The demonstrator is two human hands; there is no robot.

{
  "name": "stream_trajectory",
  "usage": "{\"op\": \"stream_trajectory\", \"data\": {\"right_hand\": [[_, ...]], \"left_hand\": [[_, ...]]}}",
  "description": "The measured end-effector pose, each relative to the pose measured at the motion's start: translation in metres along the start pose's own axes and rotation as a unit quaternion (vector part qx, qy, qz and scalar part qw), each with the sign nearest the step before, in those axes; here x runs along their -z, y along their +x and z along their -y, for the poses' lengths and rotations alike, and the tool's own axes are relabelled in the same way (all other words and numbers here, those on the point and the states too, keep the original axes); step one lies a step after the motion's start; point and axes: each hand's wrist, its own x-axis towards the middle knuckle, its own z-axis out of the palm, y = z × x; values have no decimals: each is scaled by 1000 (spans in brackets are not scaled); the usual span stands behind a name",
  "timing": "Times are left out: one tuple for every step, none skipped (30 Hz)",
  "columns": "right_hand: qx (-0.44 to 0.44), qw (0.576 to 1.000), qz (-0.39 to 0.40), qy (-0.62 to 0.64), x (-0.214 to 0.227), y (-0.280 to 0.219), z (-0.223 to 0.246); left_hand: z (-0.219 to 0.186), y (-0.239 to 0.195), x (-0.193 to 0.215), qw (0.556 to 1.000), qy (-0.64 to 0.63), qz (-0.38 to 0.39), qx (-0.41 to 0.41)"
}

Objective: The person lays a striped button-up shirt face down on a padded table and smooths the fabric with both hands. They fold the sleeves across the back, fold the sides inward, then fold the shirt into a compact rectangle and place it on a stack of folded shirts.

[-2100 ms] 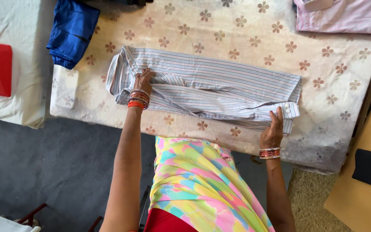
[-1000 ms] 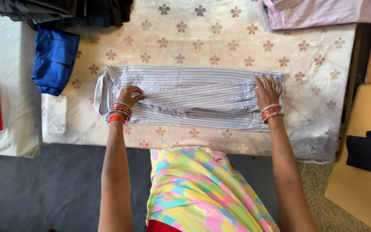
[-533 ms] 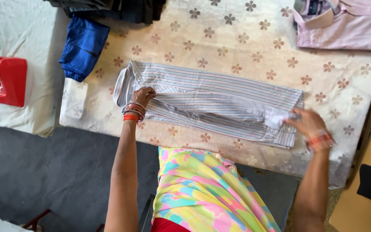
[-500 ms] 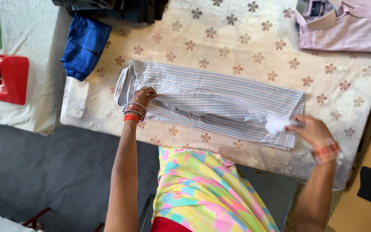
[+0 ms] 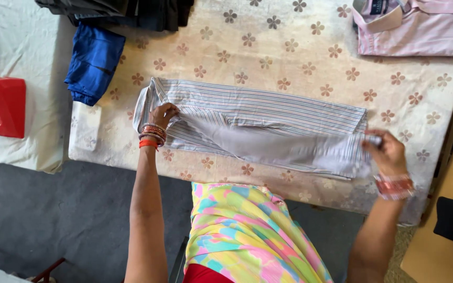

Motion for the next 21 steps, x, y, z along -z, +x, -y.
{"op": "stream_trajectory", "data": {"right_hand": [[35, 990, -53, 122, -7, 23, -25], [71, 962, -103, 242, -13, 47, -49], [70, 962, -104, 241, -17, 67, -88], [62, 963, -150, 213, -21, 87, -127], [53, 961, -195, 186, -27, 109, -166], [53, 961, -196, 186, -30, 115, -170], [64, 956, -213, 190, -33, 122, -175], [74, 950, -231, 194, -36, 130, -179], [73, 950, -234, 194, -36, 130, -172], [81, 958, -225, 157, -36, 130, -164], [87, 965, -216, 118, -34, 129, -158], [85, 965, -220, 117, -34, 120, -138], [15, 981, -174, 87, -32, 112, -118], [-55, 989, -126, 57, -30, 103, -98], [-59, 988, -132, 56, -29, 100, -99], [-43, 990, -135, 25, -28, 97, -100], [-28, 990, -137, -6, -29, 94, -102], [-32, 990, -141, -6, -27, 94, -108], [16, 988, -145, 53, -25, 96, -113], [64, 981, -148, 111, -23, 97, -119], [63, 980, -150, 112, -25, 102, -135]], "left_hand": [[-3, 6, -1, 999, 47, -12, -19], [-6, 13, -2, 995, 94, -24, -37], [-13, 19, -3, 995, 92, -23, -38], [-20, 26, -3, 992, 127, -12, -20], [-28, 32, -2, 986, 164, -1, -2], [-24, 37, -4, 986, 164, -1, -3], [-21, 43, -5, 980, 193, -24, -38], [-18, 48, -7, 971, 221, -46, -73], [-21, 50, -6, 971, 221, -44, -75], [-24, 52, -7, 975, 210, -45, -52], [-27, 55, -8, 978, 199, -44, -31], [-22, 50, -6, 979, 198, -40, -34], [-18, 48, -6, 975, 205, -62, -50], [-13, 46, -5, 971, 212, -84, -66], [-11, 42, -6, 972, 210, -79, -70], [-8, 39, -7, 976, 212, -47, -28], [-5, 35, -6, 977, 214, -15, 15], [-11, 32, -6, 977, 214, -10, 11], [-17, 28, -4, 979, 198, -48, 1], [-23, 24, -2, 980, 181, -85, -9], [-23, 23, -4, 980, 181, -84, -11]]}}
